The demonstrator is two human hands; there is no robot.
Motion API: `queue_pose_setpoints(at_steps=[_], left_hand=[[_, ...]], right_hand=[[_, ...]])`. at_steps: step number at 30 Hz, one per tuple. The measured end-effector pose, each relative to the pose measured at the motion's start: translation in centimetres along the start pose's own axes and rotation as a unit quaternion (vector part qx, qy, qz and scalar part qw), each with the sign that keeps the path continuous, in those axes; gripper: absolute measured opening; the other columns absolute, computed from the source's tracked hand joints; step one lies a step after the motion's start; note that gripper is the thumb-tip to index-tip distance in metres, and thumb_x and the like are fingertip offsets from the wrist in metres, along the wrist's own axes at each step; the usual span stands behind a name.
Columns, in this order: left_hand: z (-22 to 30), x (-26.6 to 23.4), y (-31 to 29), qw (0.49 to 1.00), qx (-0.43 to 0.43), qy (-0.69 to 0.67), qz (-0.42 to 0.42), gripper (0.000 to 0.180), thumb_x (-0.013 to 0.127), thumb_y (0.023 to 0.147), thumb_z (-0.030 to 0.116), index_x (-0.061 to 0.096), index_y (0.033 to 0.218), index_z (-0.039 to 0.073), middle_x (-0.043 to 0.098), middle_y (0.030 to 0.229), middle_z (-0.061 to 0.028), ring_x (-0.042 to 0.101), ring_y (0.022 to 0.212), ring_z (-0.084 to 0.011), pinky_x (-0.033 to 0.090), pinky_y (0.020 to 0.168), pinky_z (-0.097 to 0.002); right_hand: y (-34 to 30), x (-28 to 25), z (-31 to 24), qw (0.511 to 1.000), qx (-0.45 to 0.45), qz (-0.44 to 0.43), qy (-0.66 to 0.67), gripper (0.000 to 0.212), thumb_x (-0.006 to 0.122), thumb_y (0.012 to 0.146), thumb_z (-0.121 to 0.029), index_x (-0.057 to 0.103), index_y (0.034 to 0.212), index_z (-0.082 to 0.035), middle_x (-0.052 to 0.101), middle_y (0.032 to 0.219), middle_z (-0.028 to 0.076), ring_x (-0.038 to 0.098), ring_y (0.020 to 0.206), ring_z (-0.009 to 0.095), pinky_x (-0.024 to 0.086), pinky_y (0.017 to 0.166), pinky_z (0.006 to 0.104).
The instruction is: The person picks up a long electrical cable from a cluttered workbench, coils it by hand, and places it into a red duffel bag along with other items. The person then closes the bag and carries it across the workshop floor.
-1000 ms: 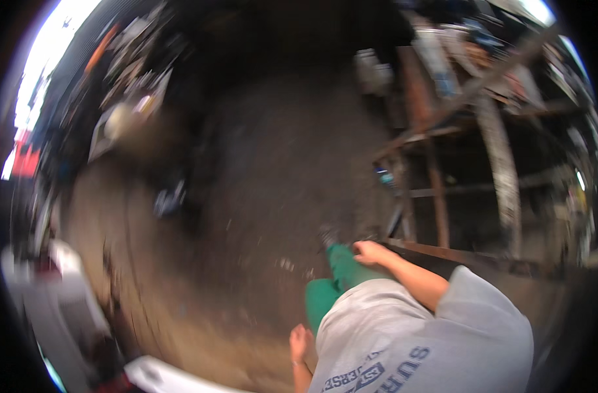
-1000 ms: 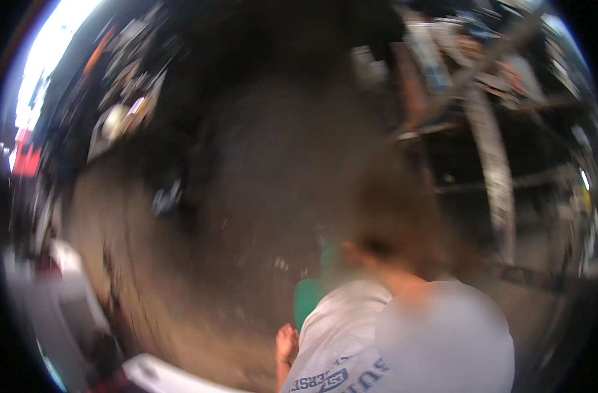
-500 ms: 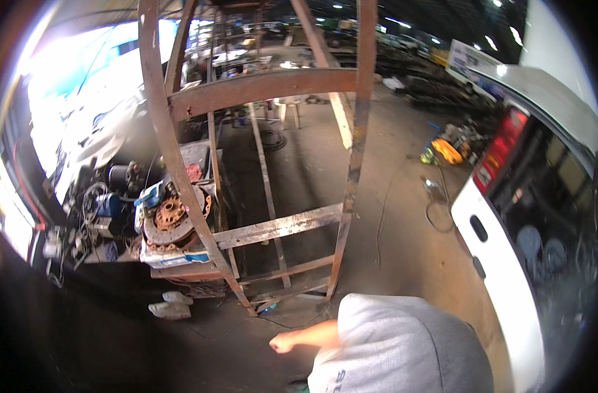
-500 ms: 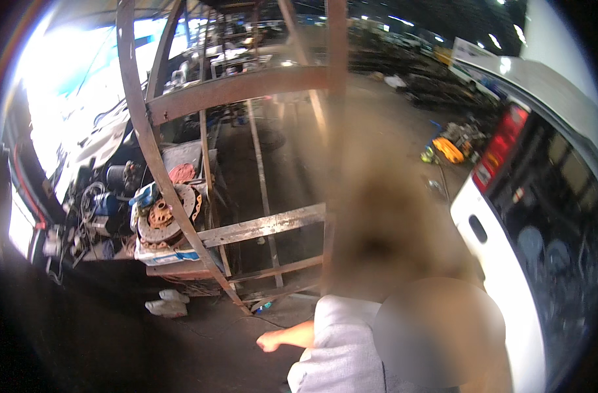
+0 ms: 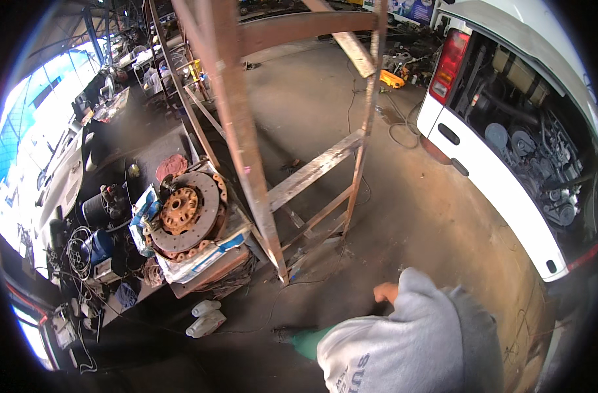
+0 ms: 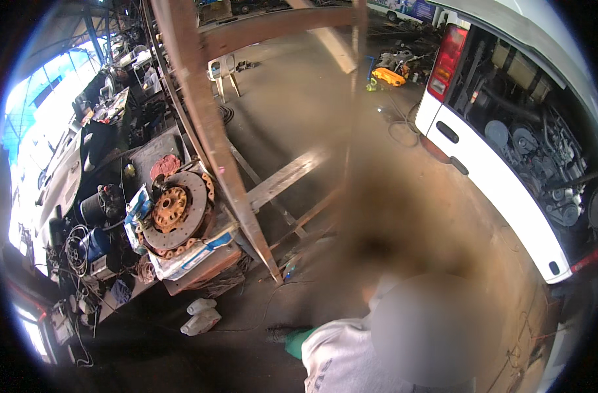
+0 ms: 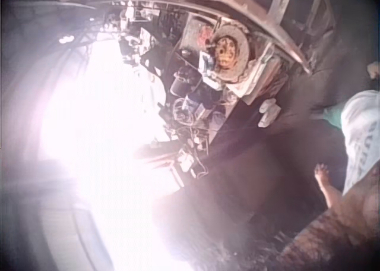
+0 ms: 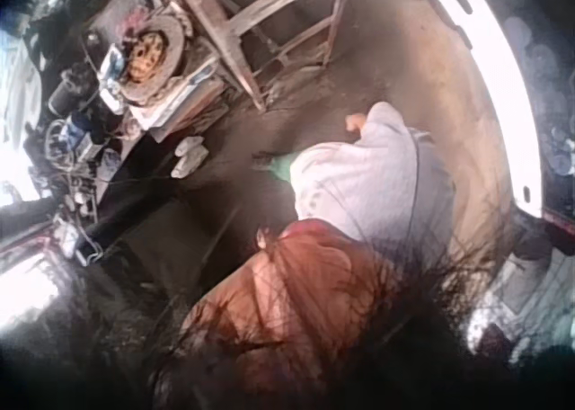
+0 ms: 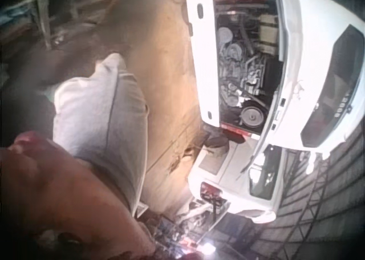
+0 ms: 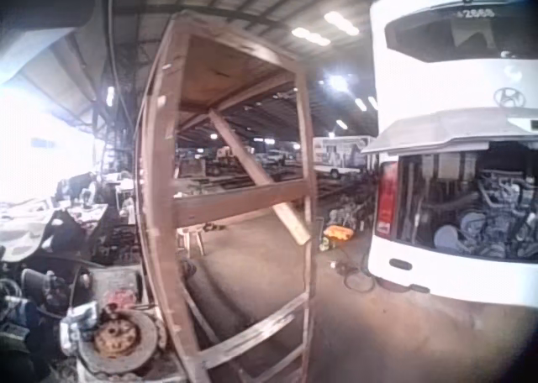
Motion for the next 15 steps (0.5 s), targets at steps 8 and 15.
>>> queue_pose_setpoints(at_steps=[8, 15], left_hand=[[10.6, -3.5, 2.1, 0.993, 0.062, 0.09, -0.049, 0.069, 0.065, 0.101, 0.037, 0.037, 0.155, 0.006, 0.061, 0.139, -0.0181, 0.067, 0.117, -0.0343, 0.057, 0.087, -0.0451], [10.4, -13.9, 3.2, 0.993, 0.111, -0.002, 0.033, 0.07, 0.066, 0.1, 0.038, 0.038, 0.155, 0.006, 0.062, 0.139, -0.0179, 0.066, 0.117, -0.0337, 0.057, 0.088, -0.0449]], right_hand=[[-6.3, -11.4, -47.4, 0.948, -0.317, 0.015, -0.008, 0.029, 0.061, 0.083, -0.024, 0.078, 0.099, -0.008, 0.075, 0.105, 0.018, 0.071, 0.098, 0.038, 0.056, 0.084, 0.0503], [-29.0, -25.1, -80.2, 0.732, -0.658, 0.156, 0.083, 0.024, 0.064, 0.097, -0.026, 0.068, 0.101, -0.002, 0.072, 0.094, 0.015, 0.07, 0.086, 0.03, 0.056, 0.077, 0.0407]])
Point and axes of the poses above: each hand's wrist, its own y-axis towards the middle knuckle, its own x-axis out of the palm, z = x × y, the point moved 1 cm from there along y, towards the middle knuckle
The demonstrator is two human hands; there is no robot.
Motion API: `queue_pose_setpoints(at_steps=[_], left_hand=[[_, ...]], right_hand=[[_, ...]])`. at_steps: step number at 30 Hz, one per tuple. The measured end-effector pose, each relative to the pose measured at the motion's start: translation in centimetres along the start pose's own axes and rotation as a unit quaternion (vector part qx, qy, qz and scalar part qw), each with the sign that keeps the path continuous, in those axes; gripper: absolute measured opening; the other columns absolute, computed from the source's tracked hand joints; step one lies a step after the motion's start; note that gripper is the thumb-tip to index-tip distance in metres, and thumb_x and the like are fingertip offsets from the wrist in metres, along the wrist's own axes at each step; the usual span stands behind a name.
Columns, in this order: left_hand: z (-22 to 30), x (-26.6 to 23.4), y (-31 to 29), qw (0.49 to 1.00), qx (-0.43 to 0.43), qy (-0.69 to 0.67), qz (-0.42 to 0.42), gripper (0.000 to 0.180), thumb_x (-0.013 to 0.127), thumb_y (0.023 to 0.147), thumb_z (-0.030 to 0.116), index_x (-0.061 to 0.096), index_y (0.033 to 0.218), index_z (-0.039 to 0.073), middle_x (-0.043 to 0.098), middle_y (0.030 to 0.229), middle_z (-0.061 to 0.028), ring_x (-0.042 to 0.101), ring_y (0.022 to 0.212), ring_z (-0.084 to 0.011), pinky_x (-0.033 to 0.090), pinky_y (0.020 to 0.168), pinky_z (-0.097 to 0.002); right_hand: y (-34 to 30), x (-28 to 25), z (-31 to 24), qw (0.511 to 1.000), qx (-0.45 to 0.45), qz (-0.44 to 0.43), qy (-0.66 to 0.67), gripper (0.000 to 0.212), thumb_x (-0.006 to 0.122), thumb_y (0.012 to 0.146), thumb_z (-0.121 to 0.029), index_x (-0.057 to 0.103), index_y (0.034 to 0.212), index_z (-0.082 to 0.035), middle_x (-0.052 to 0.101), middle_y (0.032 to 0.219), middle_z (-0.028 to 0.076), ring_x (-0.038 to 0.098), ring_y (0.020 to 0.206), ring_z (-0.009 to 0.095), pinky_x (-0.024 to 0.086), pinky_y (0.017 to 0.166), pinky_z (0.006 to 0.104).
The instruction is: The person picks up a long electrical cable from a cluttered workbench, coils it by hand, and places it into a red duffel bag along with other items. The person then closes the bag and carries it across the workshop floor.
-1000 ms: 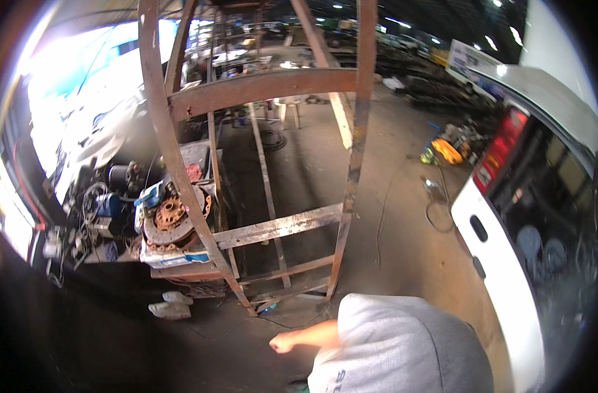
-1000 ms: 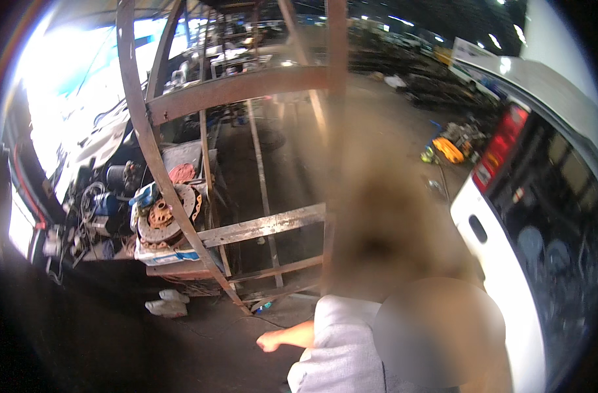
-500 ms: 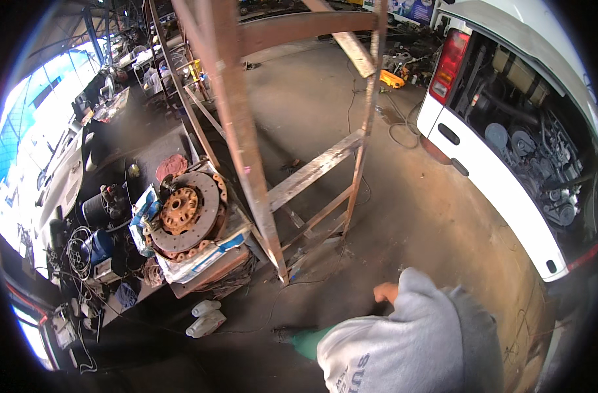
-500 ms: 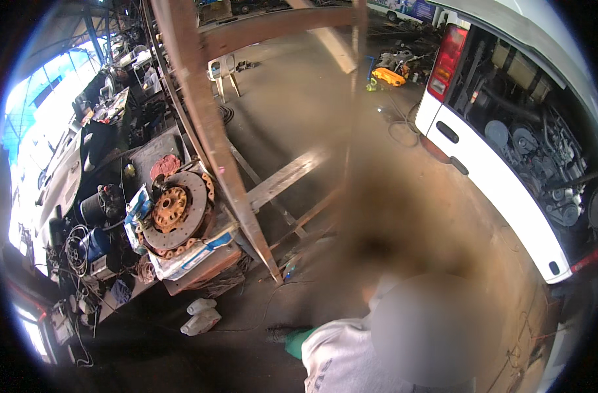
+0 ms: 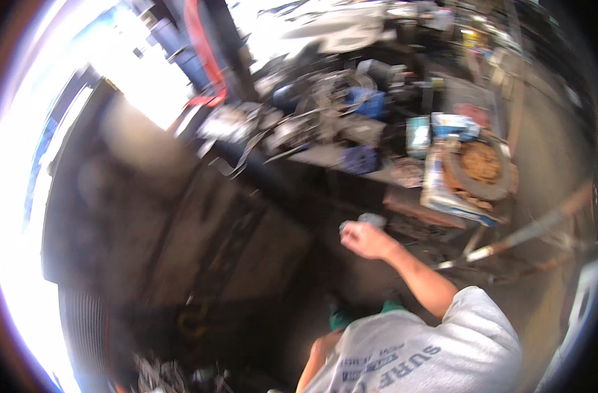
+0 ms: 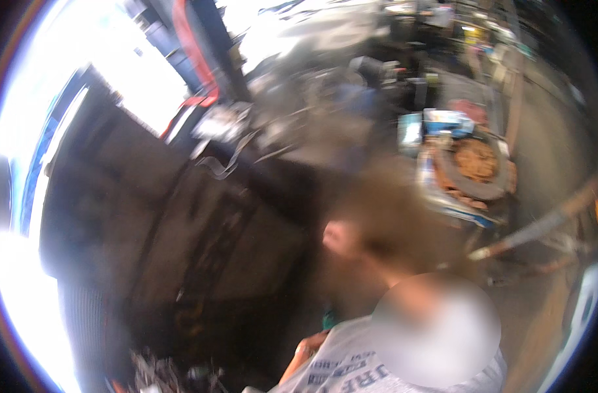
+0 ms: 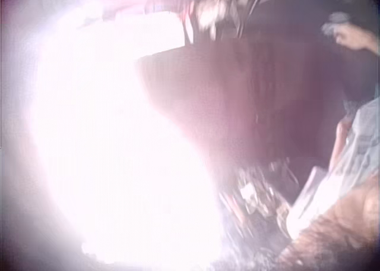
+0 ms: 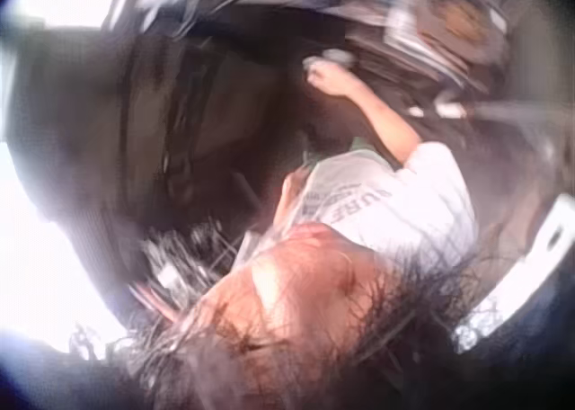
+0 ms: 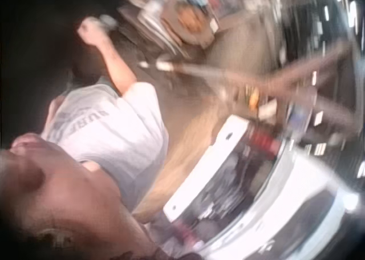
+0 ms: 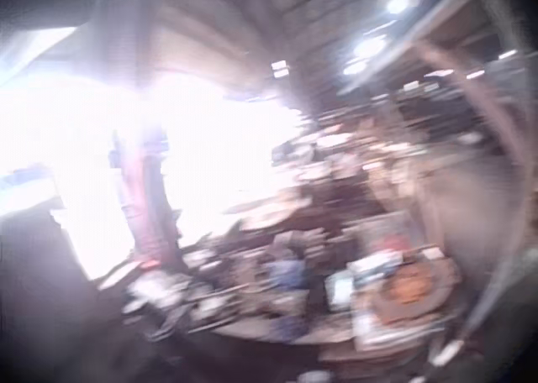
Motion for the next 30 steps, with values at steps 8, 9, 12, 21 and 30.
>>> queue_pose_setpoints(at_steps=[8, 9, 12, 21, 30], left_hand=[[-0.8, -13.0, -1.4, 0.986, -0.047, -0.113, 0.113, 0.071, 0.066, 0.099, 0.04, 0.038, 0.155, 0.006, 0.062, 0.138, -0.0177, 0.066, 0.116, -0.0329, 0.057, 0.089, -0.0447], [-1.0, -14.0, -1.1, 0.985, -0.053, -0.116, 0.118, 0.071, 0.066, 0.099, 0.04, 0.039, 0.155, 0.006, 0.062, 0.138, -0.0176, 0.066, 0.116, -0.0328, 0.057, 0.089, -0.0447], [-0.4, -16.7, -0.3, 0.985, -0.069, -0.107, 0.115, 0.072, 0.066, 0.098, 0.041, 0.039, 0.155, 0.006, 0.063, 0.138, -0.0175, 0.066, 0.116, -0.0326, 0.057, 0.089, -0.0446], [6.7, -19.7, 6.4, 0.993, -0.051, -0.067, 0.088, 0.073, 0.067, 0.097, 0.042, 0.04, 0.155, 0.007, 0.063, 0.138, -0.0173, 0.066, 0.115, -0.0317, 0.056, 0.09, -0.0444], [13.8, -19.1, 8.3, 0.993, -0.047, -0.055, 0.092, 0.075, 0.068, 0.096, 0.044, 0.041, 0.155, 0.007, 0.064, 0.137, -0.017, 0.066, 0.115, -0.0309, 0.056, 0.091, -0.0442]], right_hand=[[11.9, 3.9, -16.5, 0.991, -0.097, 0.053, 0.068, 0.021, 0.068, 0.099, -0.022, 0.065, 0.099, -0.002, 0.065, 0.08, 0.005, 0.062, 0.074, 0.012, 0.052, 0.068, 0.0294], [13.4, 3.2, -17.6, 0.99, -0.086, 0.079, 0.076, 0.022, 0.068, 0.099, -0.023, 0.064, 0.099, -0.002, 0.064, 0.08, 0.004, 0.06, 0.074, 0.01, 0.051, 0.067, 0.0285], [17.4, 0.3, -19.1, 0.989, -0.036, 0.123, 0.076, 0.023, 0.068, 0.099, -0.024, 0.064, 0.098, -0.002, 0.063, 0.078, 0.004, 0.058, 0.071, 0.01, 0.05, 0.066, 0.0286], [23.0, -1.7, -11.0, 0.982, -0.009, 0.186, 0.037, 0.022, 0.069, 0.098, -0.023, 0.064, 0.097, -0.002, 0.065, 0.078, 0.005, 0.06, 0.071, 0.011, 0.051, 0.068, 0.0309], [35.7, -3.8, -4.3, 0.988, -0.05, 0.148, 0.016, 0.025, 0.07, 0.095, -0.025, 0.061, 0.101, -0.003, 0.066, 0.08, 0.009, 0.063, 0.073, 0.019, 0.052, 0.069, 0.0357]])
Point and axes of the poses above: each hand's wrist, its own y-axis towards the middle knuckle, its own x-axis out of the palm, z = x × y, the point moved 1 cm from there along y, towards the middle knuckle
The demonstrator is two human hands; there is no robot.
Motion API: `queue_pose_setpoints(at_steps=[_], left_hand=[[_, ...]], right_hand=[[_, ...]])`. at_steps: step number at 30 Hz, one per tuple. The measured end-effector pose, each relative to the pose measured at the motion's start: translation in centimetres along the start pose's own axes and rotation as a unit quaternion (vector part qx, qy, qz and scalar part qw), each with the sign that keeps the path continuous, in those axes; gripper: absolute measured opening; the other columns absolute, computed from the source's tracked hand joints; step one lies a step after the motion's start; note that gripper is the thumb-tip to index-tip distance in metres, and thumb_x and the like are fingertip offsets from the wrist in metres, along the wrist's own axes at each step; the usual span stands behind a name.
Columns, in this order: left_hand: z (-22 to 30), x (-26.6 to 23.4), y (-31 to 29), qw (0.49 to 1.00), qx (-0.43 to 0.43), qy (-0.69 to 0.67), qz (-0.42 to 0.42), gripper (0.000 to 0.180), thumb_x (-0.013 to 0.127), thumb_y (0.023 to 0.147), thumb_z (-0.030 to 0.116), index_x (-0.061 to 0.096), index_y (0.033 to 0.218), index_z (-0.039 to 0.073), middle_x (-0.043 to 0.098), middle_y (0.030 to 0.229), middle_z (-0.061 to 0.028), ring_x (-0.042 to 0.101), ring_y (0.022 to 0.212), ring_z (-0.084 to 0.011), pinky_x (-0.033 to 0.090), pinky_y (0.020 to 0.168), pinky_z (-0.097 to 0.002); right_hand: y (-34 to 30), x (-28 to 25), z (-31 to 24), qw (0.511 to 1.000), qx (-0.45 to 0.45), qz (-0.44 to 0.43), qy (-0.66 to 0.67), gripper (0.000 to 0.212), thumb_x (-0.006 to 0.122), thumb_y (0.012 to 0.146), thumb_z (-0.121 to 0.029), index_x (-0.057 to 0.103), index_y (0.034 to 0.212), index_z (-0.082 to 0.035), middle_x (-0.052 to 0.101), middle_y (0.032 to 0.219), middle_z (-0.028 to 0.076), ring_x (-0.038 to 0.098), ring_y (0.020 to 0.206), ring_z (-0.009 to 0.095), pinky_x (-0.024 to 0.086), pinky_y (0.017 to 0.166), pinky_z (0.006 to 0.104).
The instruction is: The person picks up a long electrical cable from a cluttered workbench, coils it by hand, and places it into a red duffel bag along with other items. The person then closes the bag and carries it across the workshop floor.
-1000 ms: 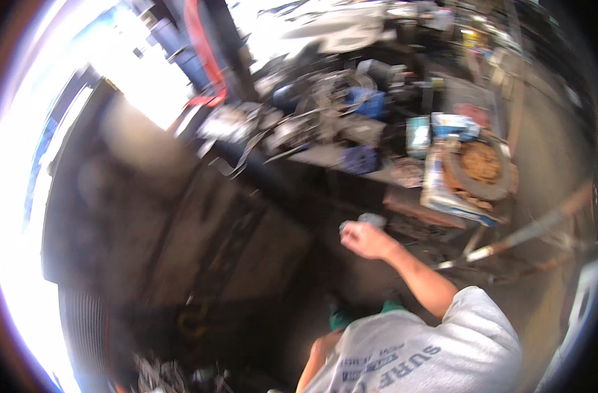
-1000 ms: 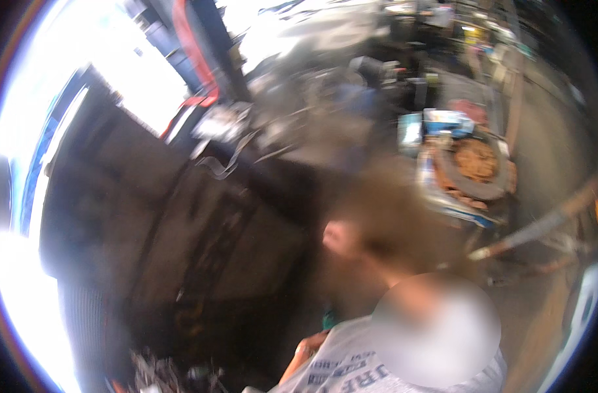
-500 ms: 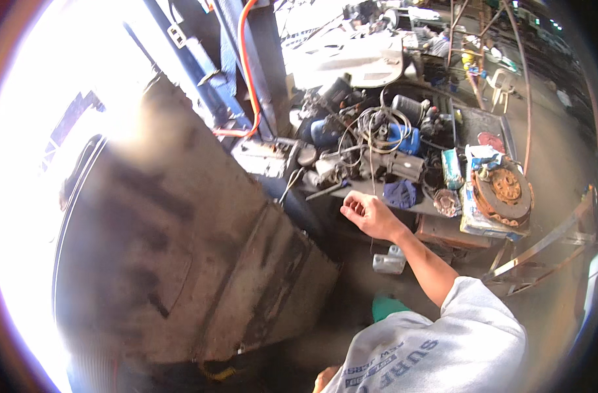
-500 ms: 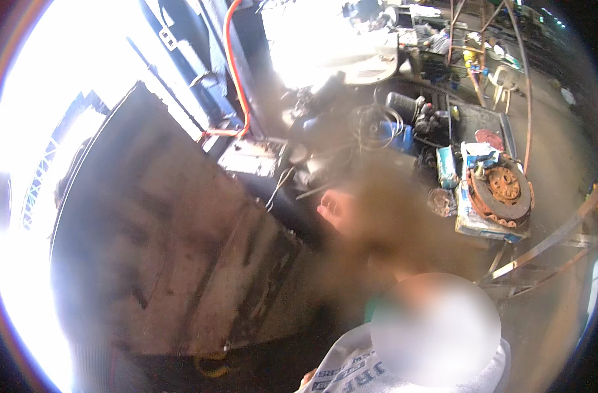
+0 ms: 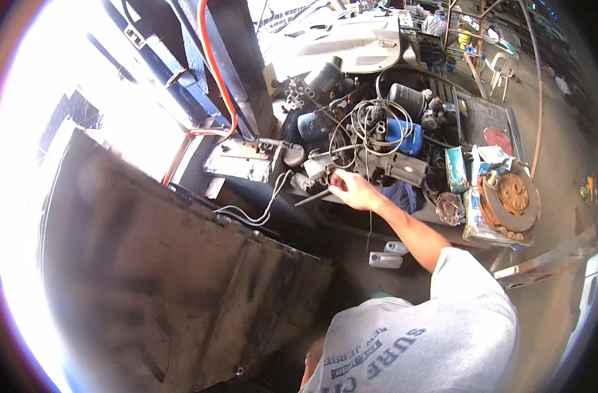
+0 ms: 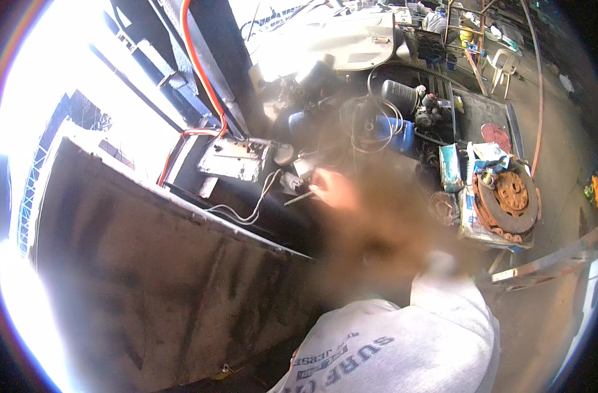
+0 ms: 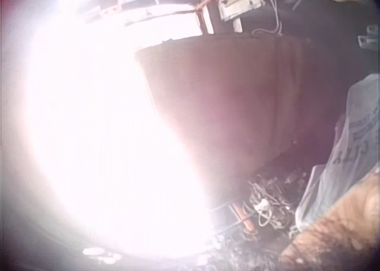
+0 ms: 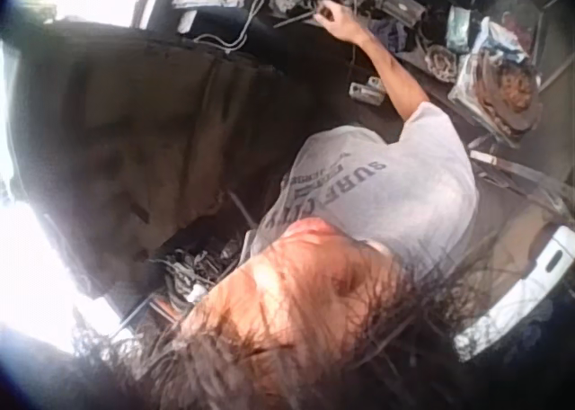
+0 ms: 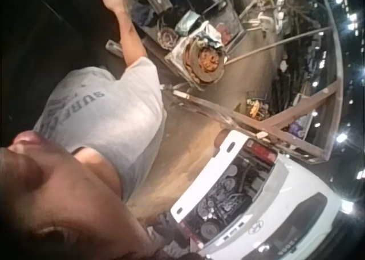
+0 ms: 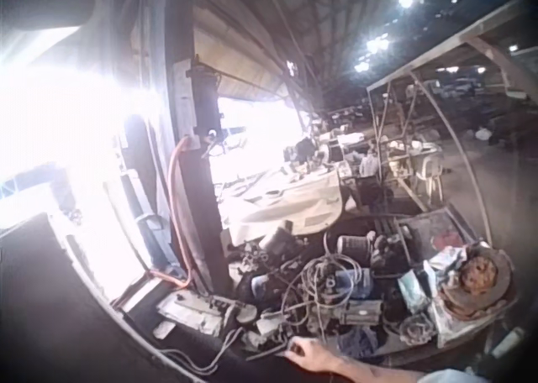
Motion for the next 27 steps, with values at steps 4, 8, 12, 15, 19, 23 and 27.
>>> queue_pose_setpoints(at_steps=[4, 8, 12, 15, 19, 23, 27], left_hand=[[2.0, 0.5, 0.8, 1.0, -0.008, 0.024, -0.003, 0.075, 0.068, 0.095, 0.045, 0.041, 0.155, 0.007, 0.064, 0.137, -0.0169, 0.066, 0.114, -0.0305, 0.056, 0.092, -0.0441], [2.8, 1.2, 1.4, 0.999, -0.009, 0.043, 0.001, 0.076, 0.068, 0.095, 0.045, 0.042, 0.155, 0.007, 0.065, 0.137, -0.0168, 0.066, 0.114, -0.0302, 0.056, 0.092, -0.0439], [1.2, 1.5, 0.2, 0.999, -0.018, 0.038, 0.022, 0.077, 0.069, 0.094, 0.046, 0.042, 0.155, 0.007, 0.065, 0.137, -0.0167, 0.066, 0.114, -0.0298, 0.056, 0.093, -0.0438], [-1.2, 2.0, -2.0, 0.998, -0.043, 0.035, 0.04, 0.077, 0.069, 0.094, 0.047, 0.043, 0.155, 0.007, 0.065, 0.137, -0.0166, 0.066, 0.113, -0.0295, 0.056, 0.093, -0.0438], [-2.1, 3.2, -3.0, 0.996, -0.074, 0.013, 0.04, 0.073, 0.067, 0.095, 0.045, 0.044, 0.153, 0.007, 0.066, 0.135, -0.0162, 0.066, 0.113, -0.0285, 0.056, 0.093, -0.043], [-1.9, 3.9, -3.0, 0.995, -0.089, 0.005, 0.042, 0.068, 0.065, 0.097, 0.043, 0.045, 0.152, 0.007, 0.066, 0.133, -0.0159, 0.067, 0.112, -0.0276, 0.056, 0.093, -0.0422], [-0.1, 3.6, -1.1, 0.996, -0.087, 0.021, 0.029, 0.064, 0.063, 0.099, 0.041, 0.047, 0.15, 0.007, 0.067, 0.131, -0.0155, 0.067, 0.111, -0.0266, 0.056, 0.094, -0.0413]], right_hand=[[14.3, -1.4, -0.1, 0.989, -0.092, 0.049, -0.108, 0.033, 0.068, 0.096, -0.034, 0.057, 0.106, -0.005, 0.062, 0.096, 0.016, 0.064, 0.093, 0.033, 0.053, 0.079, 0.0437], [28.0, -2.4, 2.4, 0.907, -0.044, 0.104, -0.406, 0.057, 0.064, 0.097, -0.039, 0.049, 0.138, -0.003, 0.058, 0.131, 0.025, 0.057, 0.124, 0.042, 0.052, 0.098, 0.0539], [35.3, -3.7, 2.8, 0.885, -0.033, 0.018, -0.463, 0.073, 0.06, 0.099, -0.049, 0.04, 0.15, -0.001, 0.049, 0.147, 0.026, 0.047, 0.137, 0.041, 0.043, 0.109, 0.0621], [38.5, -2.7, 1.7, 0.908, 0.016, -0.043, -0.417, 0.073, 0.058, 0.099, -0.054, 0.043, 0.149, -0.004, 0.046, 0.154, 0.022, 0.042, 0.143, 0.041, 0.039, 0.112, 0.0625], [41.0, -1.9, 4.5, 0.909, -0.031, -0.035, -0.415, 0.062, 0.056, 0.101, -0.052, 0.052, 0.139, -0.003, 0.061, 0.139, 0.019, 0.055, 0.133, 0.04, 0.046, 0.106, 0.0587], [41.4, -1.3, 4.5, 0.926, -0.052, -0.01, -0.373, 0.052, 0.057, 0.102, -0.044, 0.054, 0.13, 0.001, 0.066, 0.129, 0.024, 0.062, 0.123, 0.04, 0.052, 0.1, 0.0528], [42.8, -1.0, 8.2, 0.95, -0.046, 0.028, -0.309, 0.052, 0.053, 0.103, -0.045, 0.058, 0.124, 0.003, 0.07, 0.115, 0.029, 0.066, 0.113, 0.045, 0.053, 0.097, 0.0531]])
Point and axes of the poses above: each hand's wrist, its own y-axis towards the middle knuckle, its own x-axis out of the palm, z = x × y, the point moved 1 cm from there along y, towards the middle knuckle
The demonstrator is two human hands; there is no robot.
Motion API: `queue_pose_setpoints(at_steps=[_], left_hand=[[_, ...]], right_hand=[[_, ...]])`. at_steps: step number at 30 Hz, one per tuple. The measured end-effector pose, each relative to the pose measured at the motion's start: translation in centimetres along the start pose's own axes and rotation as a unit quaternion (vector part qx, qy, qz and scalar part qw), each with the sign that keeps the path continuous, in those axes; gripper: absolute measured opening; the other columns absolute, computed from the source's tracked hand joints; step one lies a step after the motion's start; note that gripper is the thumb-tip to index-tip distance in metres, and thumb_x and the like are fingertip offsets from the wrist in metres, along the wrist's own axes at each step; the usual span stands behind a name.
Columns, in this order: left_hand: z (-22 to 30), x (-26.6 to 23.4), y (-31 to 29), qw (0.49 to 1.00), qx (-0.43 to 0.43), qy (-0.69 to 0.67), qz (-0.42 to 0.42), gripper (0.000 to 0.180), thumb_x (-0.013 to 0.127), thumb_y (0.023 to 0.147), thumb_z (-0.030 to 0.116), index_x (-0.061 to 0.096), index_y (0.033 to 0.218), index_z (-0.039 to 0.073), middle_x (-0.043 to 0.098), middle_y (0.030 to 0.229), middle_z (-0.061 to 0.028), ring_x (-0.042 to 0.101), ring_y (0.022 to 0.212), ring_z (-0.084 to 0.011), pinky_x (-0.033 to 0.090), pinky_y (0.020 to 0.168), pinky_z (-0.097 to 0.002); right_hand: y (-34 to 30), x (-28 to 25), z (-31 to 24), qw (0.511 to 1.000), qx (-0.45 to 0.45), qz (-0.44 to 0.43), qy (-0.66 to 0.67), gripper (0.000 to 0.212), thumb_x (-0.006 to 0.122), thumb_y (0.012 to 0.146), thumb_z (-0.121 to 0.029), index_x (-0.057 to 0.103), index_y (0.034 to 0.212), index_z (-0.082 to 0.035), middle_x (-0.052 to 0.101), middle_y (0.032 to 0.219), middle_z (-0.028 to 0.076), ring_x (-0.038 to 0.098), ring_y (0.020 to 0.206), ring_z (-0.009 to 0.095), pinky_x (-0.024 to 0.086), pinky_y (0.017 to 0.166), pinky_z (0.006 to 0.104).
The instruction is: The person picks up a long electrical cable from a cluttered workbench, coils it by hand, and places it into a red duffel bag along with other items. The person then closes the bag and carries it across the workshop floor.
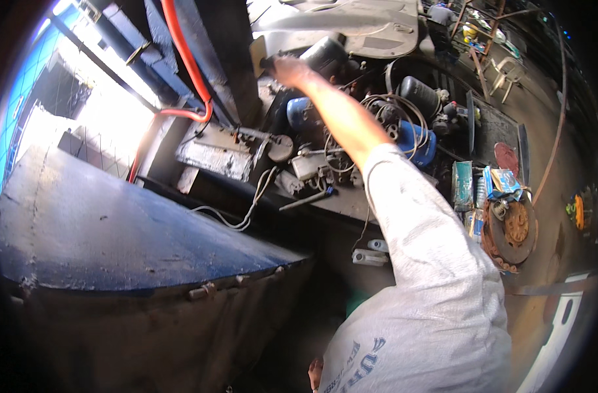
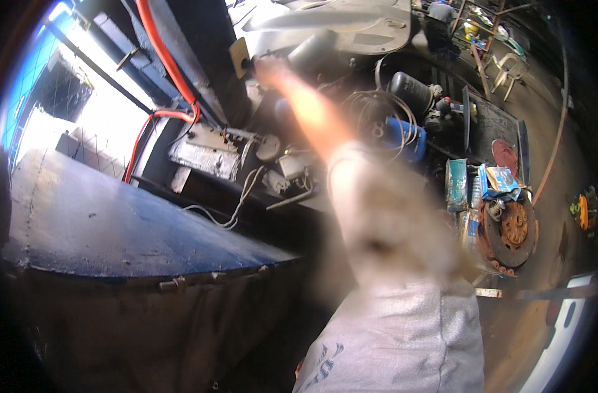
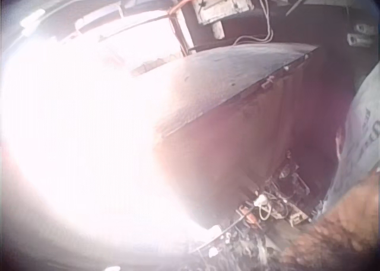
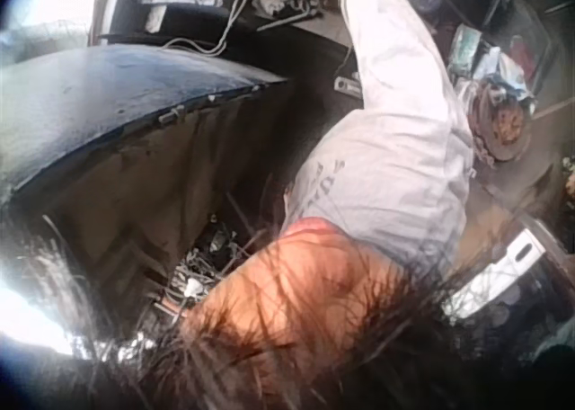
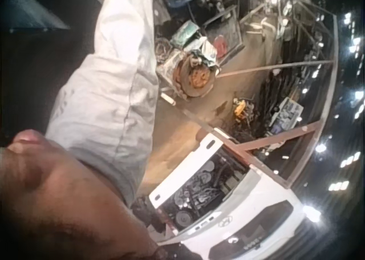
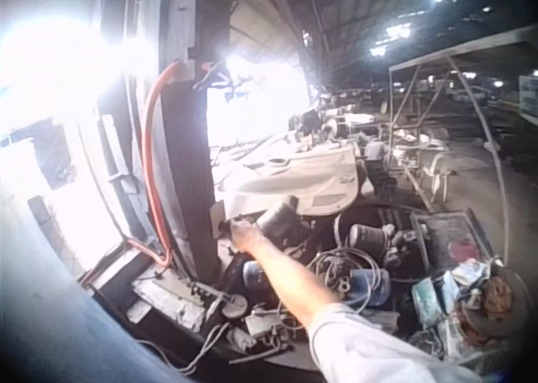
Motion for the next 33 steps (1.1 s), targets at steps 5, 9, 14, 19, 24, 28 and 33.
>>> queue_pose_setpoints(at_steps=[5, 9, 14, 19, 24, 28, 33], left_hand=[[1.3, 0.0, 0.6, 1.0, 0.019, 0.006, -0.002, 0.058, 0.06, 0.101, 0.038, 0.048, 0.148, 0.007, 0.067, 0.129, -0.0151, 0.068, 0.111, -0.0253, 0.056, 0.094, -0.0403], [3.1, -0.4, 2.4, 0.998, 0.048, 0.029, -0.032, 0.054, 0.058, 0.103, 0.036, 0.05, 0.147, 0.006, 0.068, 0.127, -0.0148, 0.068, 0.11, -0.0244, 0.056, 0.094, -0.0395], [6.9, -0.7, 4.2, 0.992, 0.114, 0.026, -0.051, 0.049, 0.056, 0.105, 0.034, 0.051, 0.145, 0.006, 0.068, 0.125, -0.0143, 0.068, 0.109, -0.0231, 0.056, 0.094, -0.0385], [21.4, -0.6, 4.6, 0.956, 0.268, 0.033, -0.114, 0.044, 0.053, 0.108, 0.031, 0.053, 0.143, 0.006, 0.069, 0.123, -0.0139, 0.069, 0.108, -0.0219, 0.056, 0.095, -0.0375], [31.6, 1.7, 1.9, 0.898, 0.378, -0.017, -0.225, 0.039, 0.051, 0.11, 0.029, 0.055, 0.141, 0.006, 0.069, 0.121, -0.0135, 0.069, 0.107, -0.0207, 0.056, 0.095, -0.0365], [36.2, 4.2, -0.5, 0.853, 0.223, -0.144, -0.448, 0.063, 0.038, 0.108, 0.055, 0.044, 0.151, 0.009, 0.063, 0.135, -0.0181, 0.064, 0.119, -0.0298, 0.05, 0.105, -0.0464], [42.4, 8.2, -8.8, 0.705, 0.111, -0.208, -0.669, 0.087, 0.024, 0.1, 0.075, 0.032, 0.161, 0.012, 0.055, 0.146, -0.0212, 0.056, 0.13, -0.0342, 0.047, 0.107, -0.0522]], right_hand=[[-2.5, -3.3, -1.6, 0.999, -0.006, -0.026, 0.03, 0.05, 0.052, 0.103, -0.045, 0.061, 0.129, -0.003, 0.07, 0.117, 0.026, 0.066, 0.114, 0.044, 0.051, 0.1, 0.0529], [-9.9, -6.7, 2.6, 0.991, 0.032, 0.019, 0.125, 0.06, 0.053, 0.102, -0.051, 0.062, 0.129, 0.002, 0.07, 0.111, 0.031, 0.064, 0.113, 0.047, 0.049, 0.101, 0.0528], [-27.9, -11.9, -7.6, 0.892, -0.189, -0.038, 0.408, 0.026, 0.074, 0.091, -0.017, 0.064, 0.113, -0.006, 0.072, 0.104, 0.019, 0.072, 0.093, 0.034, 0.056, 0.079, 0.0425], [-45.2, -12.8, -14.1, 0.884, -0.211, -0.11, 0.402, 0.03, 0.079, 0.084, -0.018, 0.068, 0.112, -0.013, 0.072, 0.103, 0.005, 0.07, 0.097, 0.027, 0.051, 0.082, 0.0403], [-52.6, -14.6, -18.8, 0.843, -0.174, -0.107, 0.497, 0.027, 0.077, 0.086, -0.007, 0.068, 0.111, -0.011, 0.063, 0.087, 0.002, 0.061, 0.078, 0.021, 0.041, 0.085, 0.0358], [-53.8, -17.4, -20.2, 0.816, -0.112, -0.127, 0.552, 0.028, 0.073, 0.083, 0.003, 0.071, 0.109, -0.006, 0.062, 0.084, 0.003, 0.056, 0.073, 0.022, 0.044, 0.08, 0.0355], [-55.4, -17.5, -19.5, 0.82, -0.059, -0.049, 0.567, 0.009, 0.071, 0.097, -0.017, 0.072, 0.103, -0.01, 0.069, 0.089, 0.005, 0.063, 0.079, 0.024, 0.051, 0.073, 0.0366]])
Point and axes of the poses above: each hand's wrist, its own y-axis towards the middle knuckle, its own x-axis out of the palm, z = x × y, the point moved 1 cm from there along y, towards the middle knuckle
